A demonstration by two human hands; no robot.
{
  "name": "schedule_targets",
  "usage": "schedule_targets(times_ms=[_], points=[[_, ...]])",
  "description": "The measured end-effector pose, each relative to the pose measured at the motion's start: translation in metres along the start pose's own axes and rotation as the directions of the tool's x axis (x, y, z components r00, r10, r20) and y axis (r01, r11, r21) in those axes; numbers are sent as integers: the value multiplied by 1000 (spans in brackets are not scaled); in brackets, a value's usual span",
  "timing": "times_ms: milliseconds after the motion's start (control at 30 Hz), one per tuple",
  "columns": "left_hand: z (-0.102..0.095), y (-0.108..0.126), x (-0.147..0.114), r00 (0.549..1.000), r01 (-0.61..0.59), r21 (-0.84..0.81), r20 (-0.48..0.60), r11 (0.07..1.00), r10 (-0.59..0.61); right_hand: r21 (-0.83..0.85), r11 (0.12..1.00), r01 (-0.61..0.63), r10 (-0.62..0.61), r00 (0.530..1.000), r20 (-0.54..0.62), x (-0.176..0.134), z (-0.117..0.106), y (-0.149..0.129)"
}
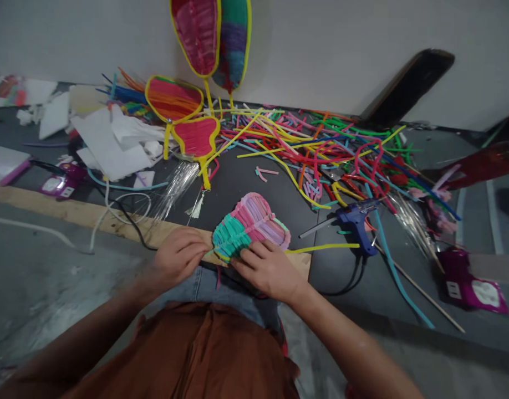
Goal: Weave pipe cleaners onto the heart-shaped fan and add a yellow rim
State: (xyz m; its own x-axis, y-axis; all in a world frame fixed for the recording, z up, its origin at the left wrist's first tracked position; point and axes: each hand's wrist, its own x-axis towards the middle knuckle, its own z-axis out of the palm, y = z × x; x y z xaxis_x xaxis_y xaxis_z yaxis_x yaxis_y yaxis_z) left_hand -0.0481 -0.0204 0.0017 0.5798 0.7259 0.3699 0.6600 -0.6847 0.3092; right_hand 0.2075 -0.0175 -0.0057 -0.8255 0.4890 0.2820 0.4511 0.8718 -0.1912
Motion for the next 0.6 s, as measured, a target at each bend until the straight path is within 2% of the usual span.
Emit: schedule_targets(times_ms=[167, 300, 433, 600], points=[[-4, 31, -23, 994, 66, 103, 82, 992, -75, 4, 1000, -13, 14, 1000, -9, 2, -1, -5], [8, 44, -35, 983, 86, 199, 145, 976, -116, 1, 1000, -7, 7, 1000, -9, 0, 3, -4], [20, 47, -41, 974, 131, 210, 156, 969, -165, 26, 999, -28, 28, 1000, -7, -2, 6, -1], [21, 48, -44, 976, 177, 172, 97, 969, -196, 115, 993, -36, 41, 998, -46, -6, 7, 2]])
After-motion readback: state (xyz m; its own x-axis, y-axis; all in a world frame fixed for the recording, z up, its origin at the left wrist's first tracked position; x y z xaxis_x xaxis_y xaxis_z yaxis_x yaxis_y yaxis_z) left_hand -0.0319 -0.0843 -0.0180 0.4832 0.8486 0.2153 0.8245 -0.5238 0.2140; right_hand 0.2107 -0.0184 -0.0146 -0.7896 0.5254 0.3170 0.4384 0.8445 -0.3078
